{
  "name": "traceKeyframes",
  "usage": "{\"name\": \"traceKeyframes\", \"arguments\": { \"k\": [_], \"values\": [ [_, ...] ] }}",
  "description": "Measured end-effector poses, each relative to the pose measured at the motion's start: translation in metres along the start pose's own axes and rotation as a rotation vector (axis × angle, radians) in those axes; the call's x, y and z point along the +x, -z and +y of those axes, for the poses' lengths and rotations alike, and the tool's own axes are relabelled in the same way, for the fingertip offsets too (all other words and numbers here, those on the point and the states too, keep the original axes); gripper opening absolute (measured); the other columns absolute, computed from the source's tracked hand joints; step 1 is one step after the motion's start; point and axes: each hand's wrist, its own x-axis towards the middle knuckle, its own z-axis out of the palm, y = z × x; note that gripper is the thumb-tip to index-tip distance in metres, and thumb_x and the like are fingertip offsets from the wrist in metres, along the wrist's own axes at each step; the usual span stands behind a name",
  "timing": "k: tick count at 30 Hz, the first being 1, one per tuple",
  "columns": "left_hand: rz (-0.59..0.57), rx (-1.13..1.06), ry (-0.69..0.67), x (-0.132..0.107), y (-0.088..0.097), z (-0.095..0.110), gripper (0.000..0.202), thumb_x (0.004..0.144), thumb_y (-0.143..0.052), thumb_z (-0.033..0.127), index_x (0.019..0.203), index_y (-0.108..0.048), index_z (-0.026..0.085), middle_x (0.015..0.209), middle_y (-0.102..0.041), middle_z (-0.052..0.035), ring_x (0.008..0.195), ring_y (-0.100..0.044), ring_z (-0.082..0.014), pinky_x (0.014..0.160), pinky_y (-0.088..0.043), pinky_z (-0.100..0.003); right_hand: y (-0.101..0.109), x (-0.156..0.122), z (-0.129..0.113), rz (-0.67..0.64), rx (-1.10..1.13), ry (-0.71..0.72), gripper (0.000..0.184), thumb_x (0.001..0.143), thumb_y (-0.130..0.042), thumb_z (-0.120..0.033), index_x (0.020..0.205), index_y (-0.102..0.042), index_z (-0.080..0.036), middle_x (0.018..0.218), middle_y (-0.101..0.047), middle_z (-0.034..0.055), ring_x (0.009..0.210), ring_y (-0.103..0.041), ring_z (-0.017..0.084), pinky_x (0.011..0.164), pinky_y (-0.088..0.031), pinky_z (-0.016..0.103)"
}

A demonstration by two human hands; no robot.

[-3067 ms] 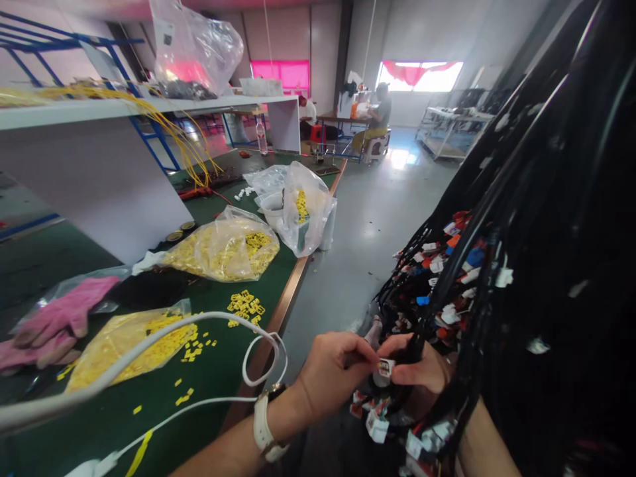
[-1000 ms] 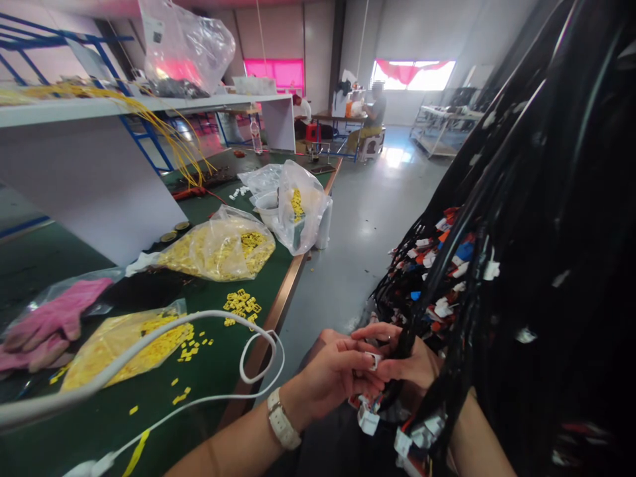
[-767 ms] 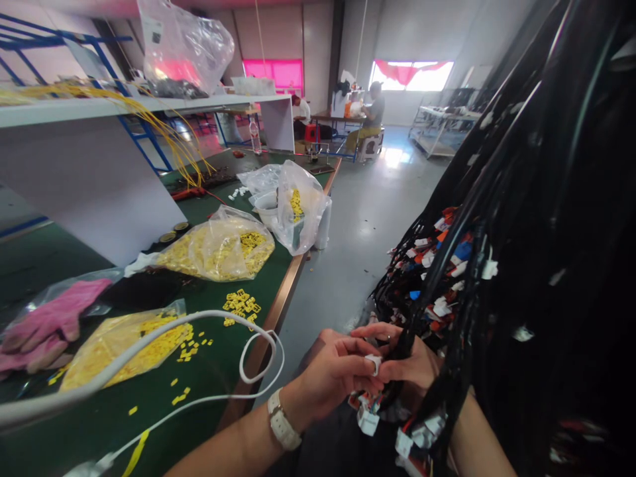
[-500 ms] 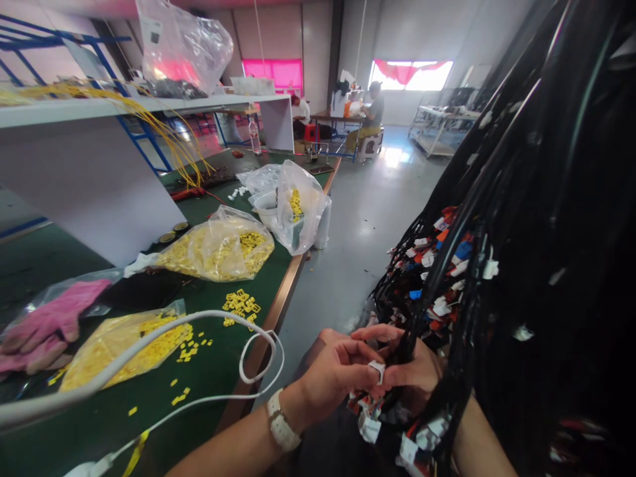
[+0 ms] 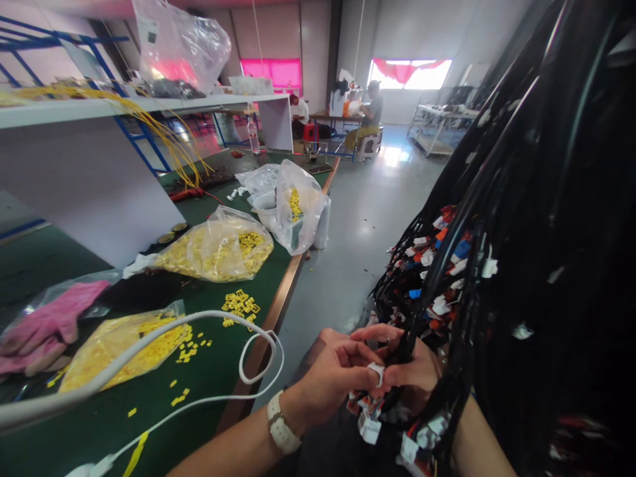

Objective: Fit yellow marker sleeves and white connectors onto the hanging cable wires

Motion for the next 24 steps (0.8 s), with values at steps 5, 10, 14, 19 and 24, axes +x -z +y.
{"name": "traceKeyframes", "arguments": {
  "k": [5,10,14,19,24],
  "values": [
    [0.001,0.022,0.009,-0.001,0.0,0.001,0.022,0.062,-0.08,0.023,0.074,-0.064,0.013,0.099,-0.066,-0.009,0.08,-0.064,-0.0178,0.066,-0.046,-0.025,-0.002,-0.002,0.001,0.041,-0.005,0.004,0.058,0.058,-0.085,-0.023,0.112,-0.063,-0.019,0.069,-0.074,0.002,0.056,-0.069,0.018,0.052,-0.055,0.024],
    [-0.007,0.029,0.008,-0.001,-0.001,0.002,0.02,0.063,-0.079,0.021,0.074,-0.064,0.013,0.09,-0.067,-0.0073,0.077,-0.064,-0.0169,0.066,-0.046,-0.025,-0.001,-0.002,0.0,0.035,-0.02,0.01,0.059,0.058,-0.085,-0.025,0.113,-0.063,-0.018,0.07,-0.075,0.0038,0.057,-0.07,0.019,0.052,-0.054,0.024],
    [-0.02,0.024,0.025,-0.002,-0.003,0.007,0.019,0.064,-0.077,0.021,0.071,-0.062,0.013,0.072,-0.065,-0.0048,0.062,-0.061,-0.0132,0.058,-0.044,-0.023,-0.002,-0.001,0.0,0.009,-0.003,0.023,0.056,0.06,-0.085,-0.023,0.112,-0.064,-0.02,0.072,-0.075,0.0032,0.057,-0.07,0.019,0.052,-0.054,0.025],
    [-0.002,-0.124,0.11,0.001,-0.001,0.015,0.014,0.07,-0.069,0.023,0.073,-0.063,0.01,0.067,-0.064,-0.0059,0.054,-0.058,-0.0118,0.056,-0.045,-0.023,-0.002,0.002,0.005,0.074,-0.05,0.095,0.05,0.067,-0.08,-0.032,0.113,-0.064,-0.023,0.087,-0.074,0.0047,0.06,-0.068,0.017,0.055,-0.054,0.028],
    [0.081,-0.346,0.136,0.006,0.01,0.02,0.021,0.079,-0.058,0.027,0.077,-0.067,0.008,0.064,-0.062,-0.0043,0.056,-0.058,-0.0101,0.058,-0.046,-0.021,0.002,0.006,0.01,0.166,-0.156,0.09,0.044,0.073,-0.076,-0.033,0.113,-0.064,-0.023,0.082,-0.072,0.0019,0.068,-0.065,0.014,0.06,-0.052,0.024]
  ]
}}
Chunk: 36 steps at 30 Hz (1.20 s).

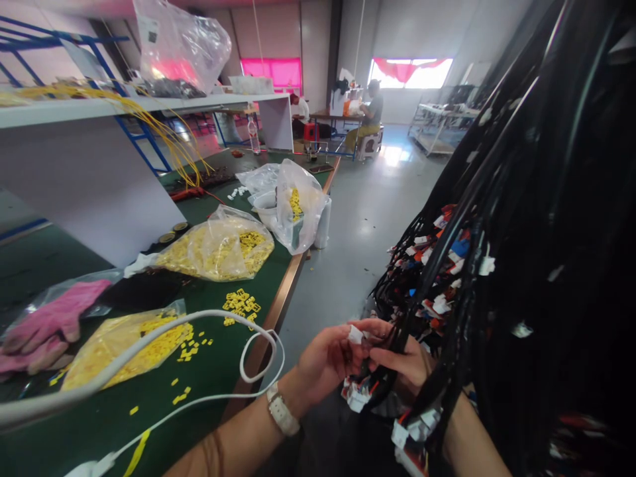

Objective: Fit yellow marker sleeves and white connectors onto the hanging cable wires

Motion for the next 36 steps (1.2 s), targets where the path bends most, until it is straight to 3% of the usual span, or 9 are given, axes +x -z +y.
{"name": "traceKeyframes", "arguments": {
  "k": [5,10,14,23,27,30,33,36],
  "values": [
    [0.089,-0.129,0.016,0.003,0.006,0.006,0.024,0.084,-0.056,0.027,0.073,-0.065,0.008,0.061,-0.062,-0.0033,0.056,-0.058,-0.0091,0.061,-0.047,-0.02,0.01,0.002,0.016,0.085,-0.031,-0.006,0.044,0.07,-0.077,-0.034,0.111,-0.064,-0.024,0.096,-0.071,0.0058,0.095,-0.065,0.022,0.079,-0.052,0.035],
    [0.1,-0.117,0.014,0.006,0.013,0.004,0.019,0.084,-0.057,0.024,0.083,-0.066,0.008,0.061,-0.063,-0.0022,0.056,-0.059,-0.0093,0.06,-0.047,-0.02,0.018,0.006,0.032,0.076,-0.034,-0.004,0.045,0.069,-0.077,-0.038,0.109,-0.063,-0.023,0.101,-0.072,0.0072,0.091,-0.067,0.023,0.082,-0.052,0.04],
    [0.097,-0.055,0.007,0.01,0.016,0.002,0.021,0.084,-0.057,0.026,0.081,-0.066,0.007,0.062,-0.062,-0.0027,0.054,-0.057,-0.009,0.058,-0.046,-0.02,0.021,0.005,0.034,0.088,-0.049,-0.058,0.047,0.07,-0.077,-0.041,0.111,-0.063,-0.022,0.101,-0.071,0.0071,0.071,-0.067,0.018,0.067,-0.054,0.034],
    [0.182,0.188,-0.003,0.012,0.018,0.001,0.028,0.082,-0.058,0.034,0.089,-0.066,0.008,0.074,-0.069,-0.0082,0.061,-0.06,-0.0111,0.056,-0.044,-0.019,0.018,-0.002,0.027,0.138,0.027,-0.11,0.048,0.07,-0.077,-0.037,0.111,-0.059,-0.022,0.098,-0.071,0.0052,0.051,-0.066,0.014,0.044,-0.05,0.025],
    [0.257,0.29,0.003,0.015,0.023,0.0,0.02,0.072,-0.066,0.023,0.088,-0.065,0.012,0.072,-0.067,-0.0038,0.057,-0.057,-0.0081,0.053,-0.041,-0.017,0.016,-0.003,0.024,0.148,0.072,-0.102,0.051,0.07,-0.076,-0.036,0.115,-0.056,-0.022,0.09,-0.073,0.005,0.05,-0.066,0.015,0.045,-0.051,0.026],
    [0.206,0.38,0.059,0.018,0.03,-0.005,0.026,0.064,-0.069,0.019,0.089,-0.063,0.012,0.072,-0.065,-0.0021,0.054,-0.054,-0.0069,0.05,-0.038,-0.017,0.015,-0.002,0.025,0.179,0.102,-0.096,0.051,0.07,-0.076,-0.035,0.115,-0.057,-0.022,0.089,-0.074,0.004,0.054,-0.067,0.015,0.049,-0.052,0.027],
    [0.122,0.609,0.106,0.024,0.038,-0.013,0.02,0.066,-0.064,0.025,0.082,-0.064,0.013,0.063,-0.06,0.0007,0.048,-0.05,-0.0071,0.048,-0.036,-0.019,0.019,-0.001,0.03,0.195,0.089,-0.088,0.047,0.071,-0.076,-0.035,0.113,-0.059,-0.023,0.089,-0.074,0.0028,0.059,-0.068,0.016,0.053,-0.053,0.028],
    [0.121,0.744,0.1,0.028,0.042,-0.018,0.018,0.068,-0.062,0.03,0.071,-0.063,0.013,0.052,-0.054,0.0028,0.042,-0.044,-0.0076,0.045,-0.031,-0.021,0.024,0.001,0.034,0.191,0.089,-0.085,0.043,0.072,-0.075,-0.035,0.111,-0.061,-0.024,0.095,-0.073,0.0037,0.065,-0.068,0.017,0.058,-0.054,0.031]
  ]
}}
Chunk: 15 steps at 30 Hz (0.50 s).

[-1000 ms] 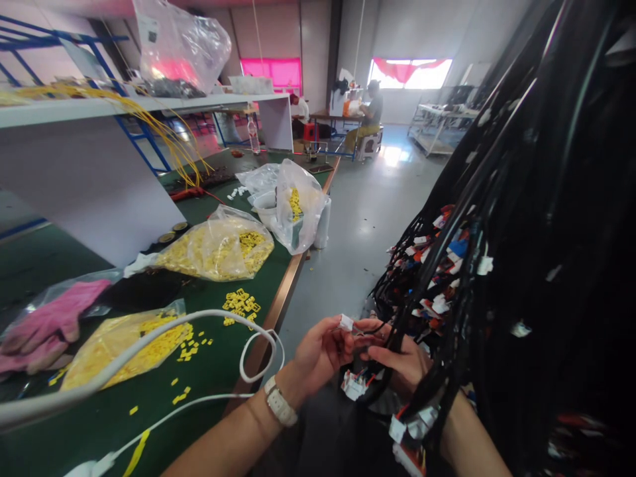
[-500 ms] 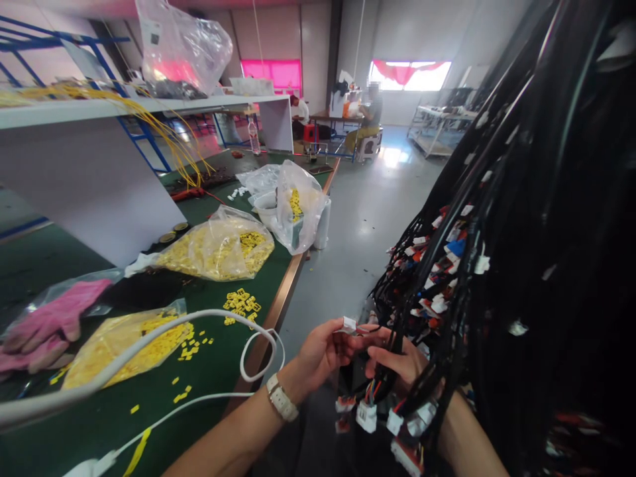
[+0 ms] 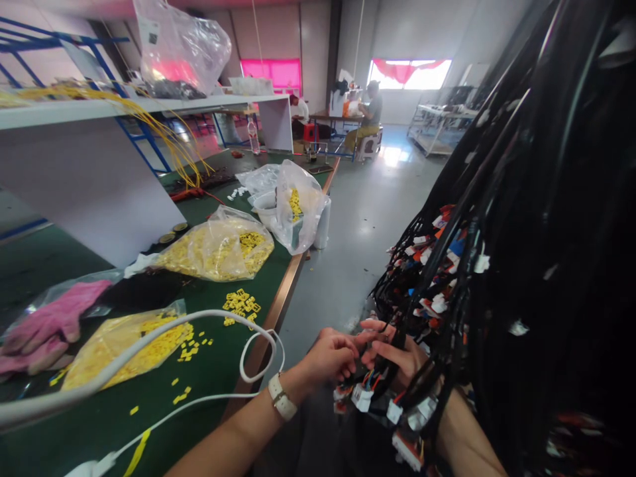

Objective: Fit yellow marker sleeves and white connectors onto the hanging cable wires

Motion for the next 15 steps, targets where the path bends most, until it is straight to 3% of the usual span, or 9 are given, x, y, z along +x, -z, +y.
{"name": "traceKeyframes", "arguments": {
  "k": [2,5,8,10,15],
  "values": [
    [0.017,0.071,-0.045,-0.001,0.0,0.0,0.02,0.071,-0.063,0.034,0.069,-0.064,0.014,0.049,-0.05,0.0041,0.042,-0.041,-0.0073,0.045,-0.027,-0.021,0.001,0.001,-0.002,-0.005,0.008,0.016,0.042,0.07,-0.076,-0.036,0.108,-0.063,-0.024,0.097,-0.073,0.0044,0.066,-0.068,0.017,0.06,-0.054,0.032],
    [0.078,0.372,-0.187,-0.009,-0.002,0.002,0.03,0.074,-0.064,0.044,0.063,-0.064,0.015,0.051,-0.05,0.0036,0.049,-0.042,-0.0081,0.048,-0.025,-0.022,0.0,0.0,-0.008,0.015,0.011,0.008,0.043,0.068,-0.078,-0.036,0.105,-0.064,-0.023,0.093,-0.073,0.0051,0.066,-0.067,0.018,0.062,-0.053,0.034],
    [0.089,0.647,-0.222,-0.02,-0.006,0.006,0.036,0.063,-0.073,0.052,0.06,-0.061,0.018,0.055,-0.053,0.0026,0.05,-0.045,-0.0105,0.048,-0.024,-0.023,-0.002,-0.002,-0.012,0.084,0.023,-0.027,0.037,0.069,-0.077,-0.032,0.102,-0.065,-0.022,0.094,-0.072,0.0064,0.073,-0.067,0.02,0.071,-0.054,0.039],
    [0.069,0.745,-0.237,-0.026,-0.01,0.007,0.032,0.057,-0.078,0.047,0.065,-0.062,0.021,0.058,-0.056,0.0021,0.05,-0.046,-0.0121,0.048,-0.024,-0.024,-0.002,-0.003,-0.012,0.121,0.02,-0.035,0.032,0.07,-0.076,-0.029,0.1,-0.066,-0.022,0.095,-0.072,0.0064,0.075,-0.068,0.021,0.074,-0.053,0.04],
    [0.133,0.847,-0.352,-0.031,-0.011,0.008,0.009,0.063,-0.068,0.021,0.068,-0.06,0.023,0.062,-0.057,0.0006,0.051,-0.044,-0.0135,0.05,-0.024,-0.025,-0.004,-0.002,-0.01,0.148,0.022,-0.032,0.02,0.07,-0.074,-0.023,0.089,-0.068,-0.023,0.092,-0.072,0.0045,0.072,-0.067,0.021,0.071,-0.054,0.038]
  ]
}}
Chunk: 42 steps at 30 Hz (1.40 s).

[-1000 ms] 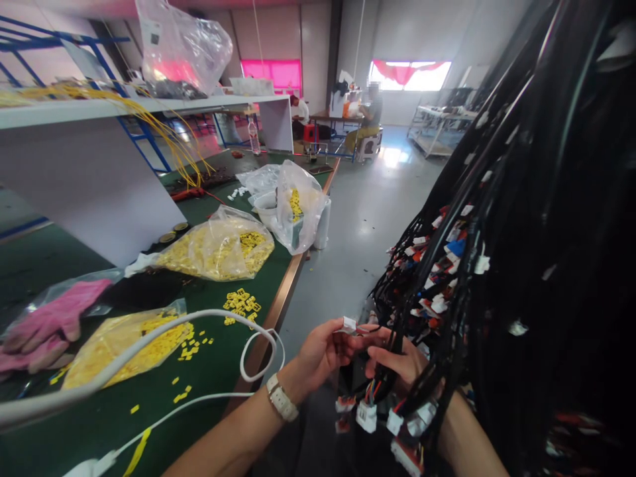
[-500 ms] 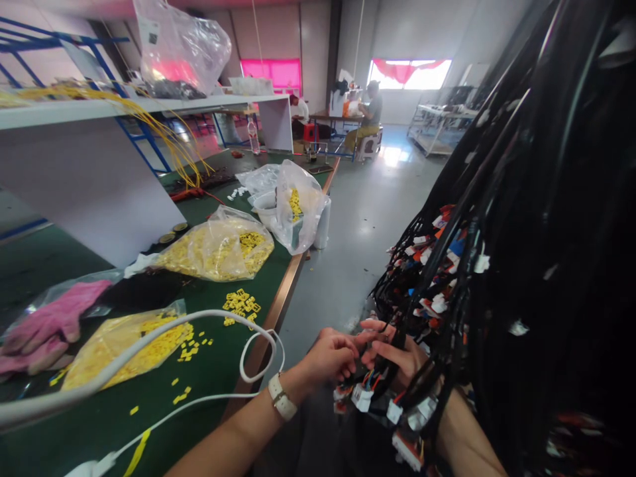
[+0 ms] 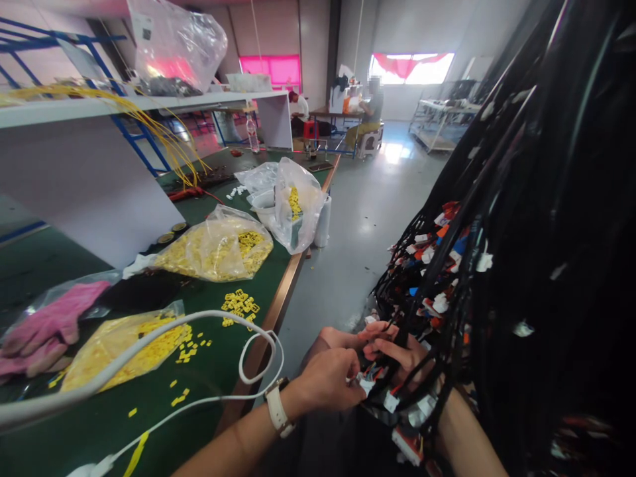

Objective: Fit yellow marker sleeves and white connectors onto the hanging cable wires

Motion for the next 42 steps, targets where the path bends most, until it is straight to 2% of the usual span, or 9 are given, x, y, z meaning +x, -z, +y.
{"name": "traceKeyframes", "arguments": {
  "k": [9,14,17,23,27,30,35,38,42],
  "values": [
    [0.064,-0.009,-0.085,0.002,-0.002,-0.006,0.012,0.064,-0.068,0.021,0.07,-0.057,0.022,0.064,-0.055,0.0,0.053,-0.043,-0.0133,0.052,-0.027,-0.025,-0.006,-0.001,-0.006,-0.039,-0.042,0.008,0.018,0.068,-0.076,-0.029,0.082,-0.068,-0.021,0.081,-0.071,0.0036,0.069,-0.066,0.019,0.068,-0.054,0.036],
    [0.173,-0.115,-0.106,0.008,0.005,-0.003,0.013,0.072,-0.062,0.019,0.084,-0.06,0.022,0.082,-0.064,-0.003,0.074,-0.056,-0.018,0.068,-0.039,-0.026,-0.004,0.001,0.0,-0.05,0.042,0.009,0.029,0.063,-0.08,-0.035,0.086,-0.066,-0.022,0.092,-0.073,0.0051,0.089,-0.069,0.025,0.084,-0.053,0.043],
    [0.181,0.001,-0.156,0.01,0.009,0.0,0.024,0.075,-0.052,0.007,0.09,-0.063,0.021,0.091,-0.066,-0.0054,0.088,-0.058,-0.0209,0.08,-0.04,-0.03,-0.003,0.0,-0.001,-0.046,0.002,-0.022,0.034,0.063,-0.081,-0.035,0.091,-0.066,-0.023,0.097,-0.073,0.0046,0.093,-0.068,0.025,0.082,-0.054,0.04],
    [0.137,0.202,-0.381,0.003,0.014,0.014,0.027,0.088,-0.044,0.009,0.102,-0.062,0.022,0.118,-0.064,-0.0083,0.108,-0.055,-0.0227,0.094,-0.038,-0.034,0.0,-0.003,-0.006,-0.111,-0.097,-0.064,0.04,0.058,-0.085,-0.029,0.093,-0.068,-0.02,0.091,-0.074,0.0052,0.084,-0.069,0.023,0.075,-0.056,0.038],
    [0.15,0.209,-0.417,0.002,0.013,0.018,0.025,0.09,-0.044,0.009,0.099,-0.063,0.022,0.124,-0.063,-0.0066,0.106,-0.056,-0.0215,0.094,-0.038,-0.035,0.001,-0.002,-0.006,-0.266,-0.141,0.004,0.044,0.056,-0.085,-0.026,0.097,-0.071,-0.021,0.083,-0.074,0.0036,0.083,-0.069,0.024,0.078,-0.054,0.039],
    [0.152,0.2,-0.413,0.005,0.014,0.017,0.029,0.09,-0.043,0.009,0.107,-0.061,0.023,0.12,-0.064,-0.0061,0.106,-0.057,-0.0208,0.094,-0.039,-0.034,-0.001,-0.001,-0.008,-0.291,-0.21,0.039,0.037,0.061,-0.083,-0.028,0.097,-0.073,-0.02,0.069,-0.072,0.0009,0.064,-0.065,0.019,0.066,-0.053,0.033],
    [0.244,0.358,-0.262,0.01,0.035,0.008,0.036,0.084,-0.057,0.017,0.12,-0.054,0.019,0.111,-0.065,-0.0113,0.104,-0.057,-0.026,0.09,-0.043,-0.036,-0.007,-0.001,-0.013,-0.24,-0.263,0.009,0.036,0.061,-0.083,-0.032,0.092,-0.074,-0.017,0.074,-0.074,0.0042,0.058,-0.062,0.015,0.053,-0.048,0.027],
    [0.342,0.623,-0.026,0.011,0.058,0.0,0.027,0.086,-0.053,0.02,0.113,-0.057,0.015,0.106,-0.064,-0.0153,0.102,-0.058,-0.0284,0.087,-0.043,-0.038,-0.006,-0.001,-0.009,-0.19,-0.272,-0.017,0.04,0.056,-0.085,-0.034,0.09,-0.074,-0.017,0.075,-0.075,0.005,0.057,-0.063,0.016,0.053,-0.049,0.028],
    [0.333,0.961,0.354,0.009,0.085,-0.006,0.023,0.091,-0.041,0.018,0.101,-0.059,0.01,0.094,-0.064,-0.0177,0.089,-0.062,-0.0297,0.076,-0.047,-0.039,-0.003,0.002,-0.003,-0.154,-0.307,-0.029,0.044,0.051,-0.086,-0.035,0.088,-0.074,-0.016,0.071,-0.074,0.0047,0.056,-0.063,0.016,0.054,-0.05,0.029]
  ]
}}
